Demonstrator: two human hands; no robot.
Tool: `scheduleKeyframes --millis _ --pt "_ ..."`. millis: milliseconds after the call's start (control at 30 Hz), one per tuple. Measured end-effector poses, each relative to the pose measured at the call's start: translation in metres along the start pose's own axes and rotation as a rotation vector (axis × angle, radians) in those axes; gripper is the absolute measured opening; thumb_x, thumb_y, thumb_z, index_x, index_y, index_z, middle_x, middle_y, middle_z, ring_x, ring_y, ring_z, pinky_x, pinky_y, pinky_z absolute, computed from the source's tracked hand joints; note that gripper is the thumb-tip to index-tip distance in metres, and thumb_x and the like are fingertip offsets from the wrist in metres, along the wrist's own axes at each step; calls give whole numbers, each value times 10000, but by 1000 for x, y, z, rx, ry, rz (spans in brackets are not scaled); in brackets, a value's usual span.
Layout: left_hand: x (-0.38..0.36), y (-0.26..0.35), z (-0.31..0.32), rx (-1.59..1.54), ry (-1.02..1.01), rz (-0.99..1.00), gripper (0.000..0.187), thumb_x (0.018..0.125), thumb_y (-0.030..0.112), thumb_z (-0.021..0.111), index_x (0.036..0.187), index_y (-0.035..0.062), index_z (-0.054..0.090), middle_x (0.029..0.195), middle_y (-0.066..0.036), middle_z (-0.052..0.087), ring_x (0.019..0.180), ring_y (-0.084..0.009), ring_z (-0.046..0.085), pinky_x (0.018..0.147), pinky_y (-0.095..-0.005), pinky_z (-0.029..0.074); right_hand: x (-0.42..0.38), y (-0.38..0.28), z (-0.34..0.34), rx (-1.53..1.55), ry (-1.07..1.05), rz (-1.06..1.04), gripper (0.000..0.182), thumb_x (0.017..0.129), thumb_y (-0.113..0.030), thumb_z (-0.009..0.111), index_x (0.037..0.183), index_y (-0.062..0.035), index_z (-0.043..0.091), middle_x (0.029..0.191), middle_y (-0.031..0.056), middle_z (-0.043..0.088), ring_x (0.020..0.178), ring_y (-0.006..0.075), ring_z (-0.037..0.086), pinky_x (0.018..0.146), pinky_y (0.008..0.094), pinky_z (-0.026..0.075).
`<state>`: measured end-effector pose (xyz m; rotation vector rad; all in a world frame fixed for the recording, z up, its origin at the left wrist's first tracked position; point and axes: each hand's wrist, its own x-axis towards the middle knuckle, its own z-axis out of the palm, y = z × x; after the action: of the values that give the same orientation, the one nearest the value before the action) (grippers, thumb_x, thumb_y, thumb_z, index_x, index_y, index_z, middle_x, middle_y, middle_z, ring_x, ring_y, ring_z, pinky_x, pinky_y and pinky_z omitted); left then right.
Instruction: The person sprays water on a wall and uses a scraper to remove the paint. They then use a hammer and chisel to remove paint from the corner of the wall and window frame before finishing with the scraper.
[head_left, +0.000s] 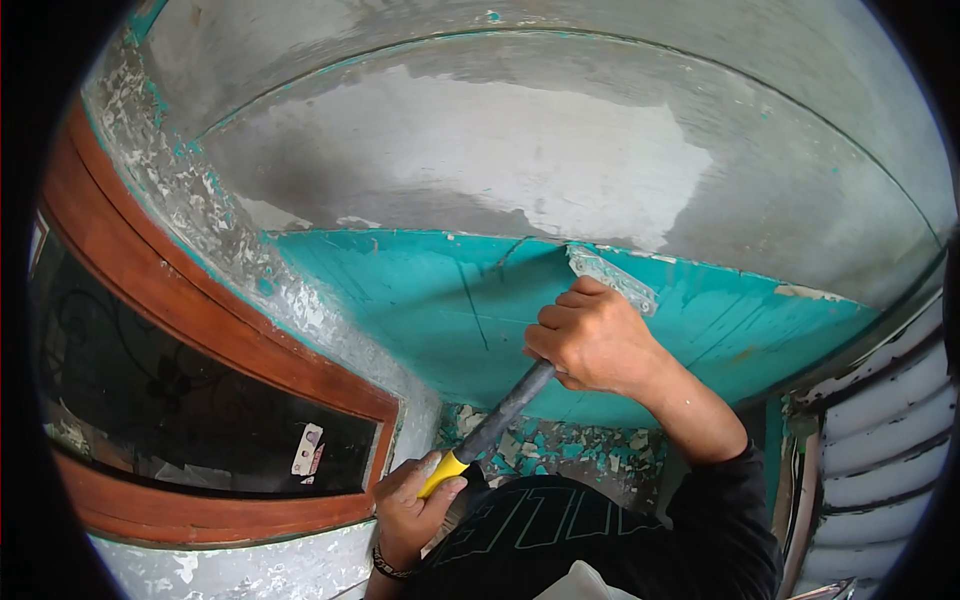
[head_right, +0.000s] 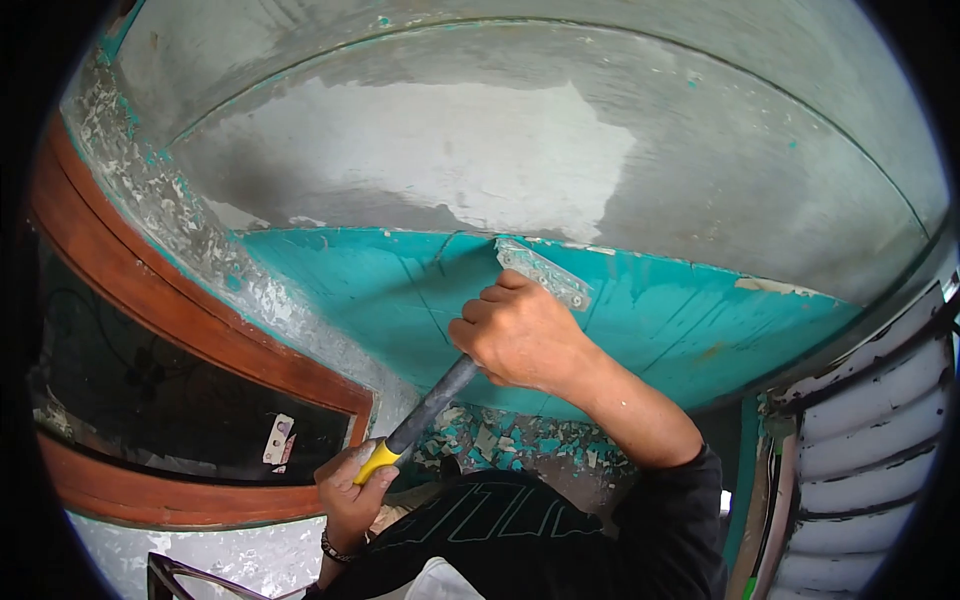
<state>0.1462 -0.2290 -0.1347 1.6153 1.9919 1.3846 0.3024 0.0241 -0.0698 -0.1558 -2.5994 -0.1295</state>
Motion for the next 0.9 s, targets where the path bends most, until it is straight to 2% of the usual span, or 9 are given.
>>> scheduleKeyframes --millis 200,367,467,500,567,633,700,833,900 --pt "6 8 25 -74 22 52 366 746 114 780 1044 -51 646 796 -156 658 656 -232 642 577 -298 502 -38 5 -26 -58 -5 100 175 587 -172 700 636 -128 538 598 2 488 599 191 554 635 321 416" --pt "53 26 55 69 -398 436 464 819 331 707 1164 34 619 869 -116 662 675 -238 629 603 -314 516 -122 9 -62 -258 99 329 297 677 -192 723 584 -106 455 559 35 449 544 233 491 558 362 349" --pt "102 4 73 -170 8 538 276 881 155 569 1100 -6 617 867 -105 637 680 -189 576 607 -301 483 -187 -7 -53 -168 163 646 268 648 -145 740 593 -58 492 551 81 481 542 296 501 565 395 362" --pt "113 0 78 -180 128 225 285 880 181 590 1106 8 599 897 -85 626 703 -181 558 637 -295 481 -212 -15 -40 -98 198 760 253 650 -139 738 597 -46 509 552 95 499 551 311 512 575 399 370" --pt "147 -16 90 10 321 177 439 868 205 636 1220 -23 507 1086 -144 567 906 -227 551 787 -332 474 -277 -30 7 167 322 934 267 666 -193 723 636 15 559 573 162 519 543 350 526 535 411 373" --pt "169 -24 109 186 506 337 550 869 283 634 1268 -46 446 1195 -192 486 1028 -279 499 883 -399 425 -317 -60 44 363 304 1208 430 704 -364 661 650 37 515 558 133 470 533 185 430 501 372 340" --pt "186 -23 126 360 683 492 666 869 361 631 1316 -69 386 1305 -240 405 1150 -332 446 978 -466 375 -339 -92 71 523 301 1330 277 724 -174 659 655 42 499 542 80 418 570 119 395 494 344 339" --pt "207 -28 187 427 605 485 875 856 617 479 1408 -39 300 1503 -274 157 1400 -419 152 1083 -628 123 -366 -116 83 601 289 1378 313 787 -129 693 600 -28 463 531 -37 396 527 82 358 461 294 284" --pt "170 -6 205 410 -163 780 725 861 531 530 1406 74 389 1519 -198 220 1416 -378 168 1088 -619 160 -399 -114 79 663 413 1391 285 789 -100 682 602 -44 474 538 -43 402 530 65 365 461 278 281"
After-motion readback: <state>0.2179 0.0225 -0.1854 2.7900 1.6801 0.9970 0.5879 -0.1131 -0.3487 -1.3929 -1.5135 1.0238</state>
